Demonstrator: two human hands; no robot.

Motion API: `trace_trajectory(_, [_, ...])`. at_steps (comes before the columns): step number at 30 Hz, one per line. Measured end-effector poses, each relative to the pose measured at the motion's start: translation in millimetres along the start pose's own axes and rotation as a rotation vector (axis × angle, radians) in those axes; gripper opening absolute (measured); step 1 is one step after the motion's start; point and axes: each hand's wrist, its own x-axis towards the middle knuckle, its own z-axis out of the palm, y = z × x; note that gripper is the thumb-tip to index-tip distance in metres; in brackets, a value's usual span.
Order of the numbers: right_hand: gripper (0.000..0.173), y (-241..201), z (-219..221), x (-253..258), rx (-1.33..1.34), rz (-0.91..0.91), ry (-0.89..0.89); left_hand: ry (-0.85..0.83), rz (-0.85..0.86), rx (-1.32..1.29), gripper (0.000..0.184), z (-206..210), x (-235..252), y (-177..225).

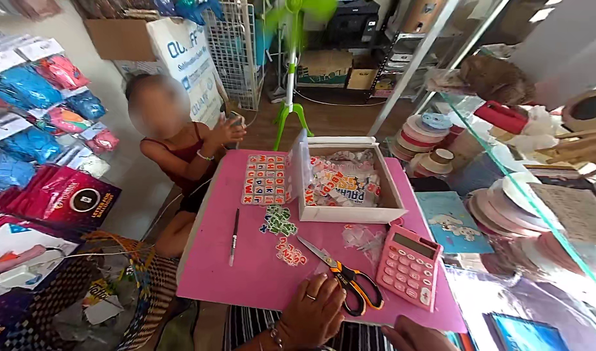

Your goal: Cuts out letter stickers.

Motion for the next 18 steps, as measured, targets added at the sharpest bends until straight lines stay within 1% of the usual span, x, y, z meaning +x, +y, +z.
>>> trace_trajectory(2, [0.053,3,6,7,-0.031,0.070,-0.034,-0.001,-0.008,-0.009,0.038,1,0,1])
trace_trajectory(4, [0.052,8,13,15,-0.053,0.178,-0.034,-0.005,-0.017,-0.013,0.037,2,-1,3])
trace_trajectory(5, [0.050,12,16,19,-0.050,0.195,-0.022,-0.009,-0.024,-0.014,0.037,2,-1,3])
trace_trajectory(8, [0.046,25,22,25,0.077,0.142,0.045,-0.025,-0.041,0.006,0.038,0,-1,4])
trace_trajectory(10, [0.046,32,25,28,0.184,0.107,0.080,-0.033,-0.049,0.017,0.039,0,1,5])
trace_trajectory(12, [0.046,36,29,27,0.235,0.078,0.128,-0.050,-0.056,0.027,0.041,-1,2,6])
trace_trajectory(15, [0.046,36,40,26,0.267,0.055,0.250,-0.076,-0.055,0.038,0.041,-3,2,6])
trace_trajectory(18, [0.047,31,46,24,0.198,0.077,0.323,-0.089,-0.060,0.013,0.041,-6,5,4])
